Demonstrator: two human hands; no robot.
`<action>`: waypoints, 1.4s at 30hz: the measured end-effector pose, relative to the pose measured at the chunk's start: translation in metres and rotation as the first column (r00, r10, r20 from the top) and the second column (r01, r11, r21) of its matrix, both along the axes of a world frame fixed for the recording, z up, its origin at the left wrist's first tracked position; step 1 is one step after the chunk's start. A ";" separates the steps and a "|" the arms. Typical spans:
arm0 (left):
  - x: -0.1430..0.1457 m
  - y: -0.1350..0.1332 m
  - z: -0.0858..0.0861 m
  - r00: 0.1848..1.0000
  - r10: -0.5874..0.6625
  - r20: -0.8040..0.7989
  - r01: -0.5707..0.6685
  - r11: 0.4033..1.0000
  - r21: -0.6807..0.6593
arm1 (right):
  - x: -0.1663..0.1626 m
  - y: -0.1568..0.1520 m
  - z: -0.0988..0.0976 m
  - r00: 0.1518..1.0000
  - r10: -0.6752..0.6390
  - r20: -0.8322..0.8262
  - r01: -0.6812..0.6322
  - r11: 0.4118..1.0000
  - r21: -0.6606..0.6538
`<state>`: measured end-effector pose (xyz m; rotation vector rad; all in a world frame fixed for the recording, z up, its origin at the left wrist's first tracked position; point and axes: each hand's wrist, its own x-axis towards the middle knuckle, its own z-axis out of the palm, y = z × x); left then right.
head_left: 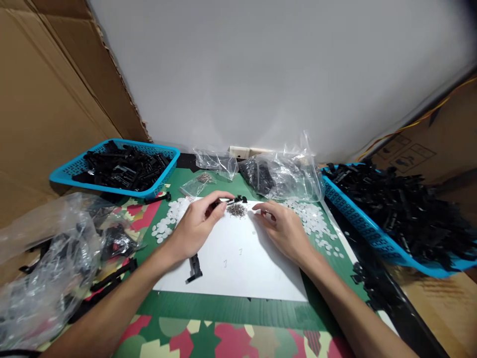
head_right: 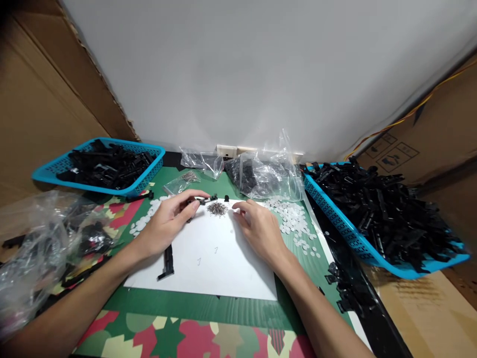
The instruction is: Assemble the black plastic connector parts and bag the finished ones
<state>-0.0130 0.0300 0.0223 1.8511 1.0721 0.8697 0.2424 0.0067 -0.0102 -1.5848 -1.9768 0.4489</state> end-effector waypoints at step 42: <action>0.017 -0.016 -0.020 0.997 -0.071 -0.028 0.071 0.997 -0.009 | -0.027 -0.021 0.030 0.978 0.166 -0.127 -0.171 0.985 -0.031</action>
